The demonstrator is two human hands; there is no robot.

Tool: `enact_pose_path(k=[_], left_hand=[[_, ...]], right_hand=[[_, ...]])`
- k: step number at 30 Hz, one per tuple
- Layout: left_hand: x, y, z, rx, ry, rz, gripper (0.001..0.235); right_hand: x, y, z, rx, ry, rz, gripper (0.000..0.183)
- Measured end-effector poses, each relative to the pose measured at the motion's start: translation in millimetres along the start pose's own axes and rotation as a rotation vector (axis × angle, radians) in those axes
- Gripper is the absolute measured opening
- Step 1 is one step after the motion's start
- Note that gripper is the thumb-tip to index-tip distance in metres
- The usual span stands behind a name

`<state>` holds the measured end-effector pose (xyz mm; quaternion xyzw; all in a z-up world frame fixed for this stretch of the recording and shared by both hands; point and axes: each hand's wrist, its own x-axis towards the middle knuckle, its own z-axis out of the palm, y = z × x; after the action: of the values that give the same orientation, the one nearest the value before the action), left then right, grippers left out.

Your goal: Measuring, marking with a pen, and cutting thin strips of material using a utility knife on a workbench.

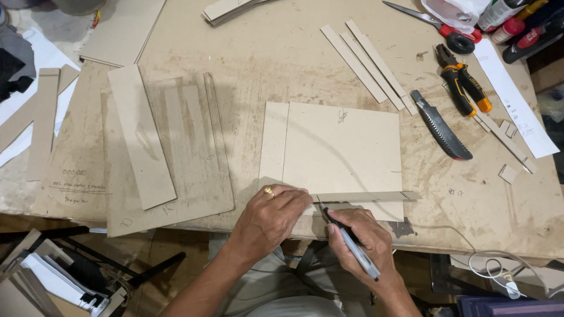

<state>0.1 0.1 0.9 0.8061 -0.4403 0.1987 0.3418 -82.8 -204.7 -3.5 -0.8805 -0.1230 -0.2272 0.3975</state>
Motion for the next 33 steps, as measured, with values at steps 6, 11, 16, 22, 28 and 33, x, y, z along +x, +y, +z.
enact_pose_path(k=[6, 11, 16, 22, 28, 33], left_hand=[[1.3, 0.3, -0.5, -0.052, 0.003, -0.008, 0.018], [1.9, 1.1, -0.3, -0.031, 0.010, -0.010, 0.015], [0.9, 0.6, 0.0, -0.003, -0.020, -0.019, 0.016], [2.8, 1.4, -1.3, 0.006, -0.010, -0.020, 0.014], [-0.1, 0.7, 2.8, 0.030, 0.000, -0.003, 0.010], [-3.9, 3.5, 0.8, 0.146, 0.110, 0.080, 0.016]], right_hand=[[0.8, -1.6, -1.4, 0.006, -0.009, -0.008, 0.019], [0.1, -1.8, -0.5, -0.006, -0.001, 0.023, 0.020], [5.6, -5.2, -5.5, 0.026, -0.022, 0.012, 0.018], [-8.5, 9.6, -38.2, 0.130, -0.006, 0.251, 0.022], [-1.1, 90.9, -131.8, -0.706, 0.070, 0.101, 0.024], [-3.5, 129.2, -177.1, -1.112, -0.170, 0.365, 0.059]])
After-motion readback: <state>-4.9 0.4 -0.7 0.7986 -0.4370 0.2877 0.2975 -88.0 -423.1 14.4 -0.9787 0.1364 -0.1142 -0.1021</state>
